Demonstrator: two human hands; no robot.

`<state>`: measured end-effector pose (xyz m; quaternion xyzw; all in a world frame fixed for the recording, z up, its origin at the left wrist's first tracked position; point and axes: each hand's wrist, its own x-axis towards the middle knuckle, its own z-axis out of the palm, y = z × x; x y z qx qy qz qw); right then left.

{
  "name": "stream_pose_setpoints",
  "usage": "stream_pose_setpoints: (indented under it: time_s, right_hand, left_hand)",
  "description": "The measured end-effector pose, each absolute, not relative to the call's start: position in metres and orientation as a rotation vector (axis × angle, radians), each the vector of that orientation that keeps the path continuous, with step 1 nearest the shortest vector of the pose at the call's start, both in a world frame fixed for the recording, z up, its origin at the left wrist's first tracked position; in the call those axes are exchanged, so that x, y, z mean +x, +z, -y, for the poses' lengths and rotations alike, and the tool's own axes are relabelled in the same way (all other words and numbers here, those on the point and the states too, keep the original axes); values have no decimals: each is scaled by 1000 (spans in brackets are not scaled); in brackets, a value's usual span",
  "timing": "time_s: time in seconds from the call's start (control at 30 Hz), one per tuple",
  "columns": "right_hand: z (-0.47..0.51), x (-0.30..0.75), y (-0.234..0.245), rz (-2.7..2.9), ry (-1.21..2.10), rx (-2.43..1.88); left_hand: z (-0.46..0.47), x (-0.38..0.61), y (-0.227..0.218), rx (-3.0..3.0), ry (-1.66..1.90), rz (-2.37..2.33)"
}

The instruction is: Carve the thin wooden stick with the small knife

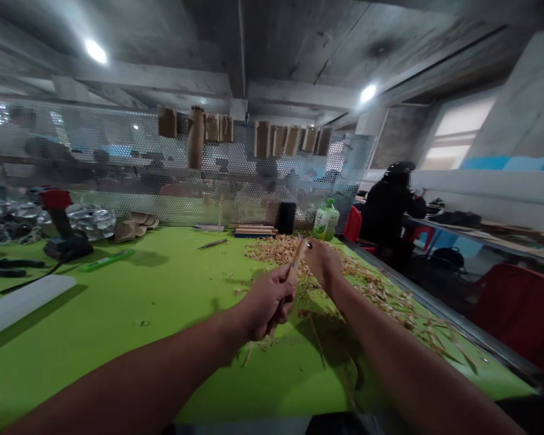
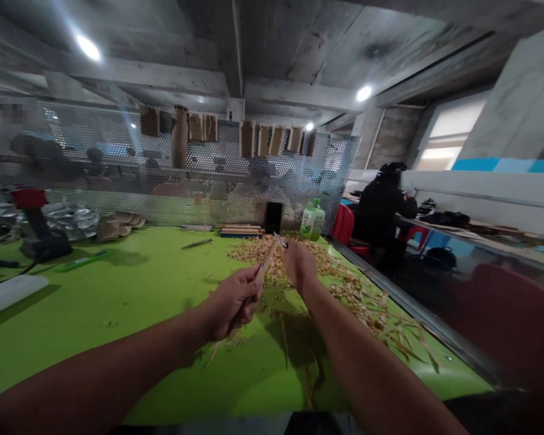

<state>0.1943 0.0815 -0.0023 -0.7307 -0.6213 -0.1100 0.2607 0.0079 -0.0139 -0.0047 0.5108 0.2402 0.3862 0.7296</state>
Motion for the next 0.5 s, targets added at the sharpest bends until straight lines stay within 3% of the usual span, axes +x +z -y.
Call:
stream_pose_setpoints:
  time_s: [0.23, 0.5]
  right_hand:
    - [-83, 206, -1, 1642, -277, -1960]
    - [-59, 161, -7, 2006, -384, -1703]
  left_hand:
    - [0, 6, -6, 1112, 985, -689]
    - [-8, 9, -5, 1111, 1088, -663]
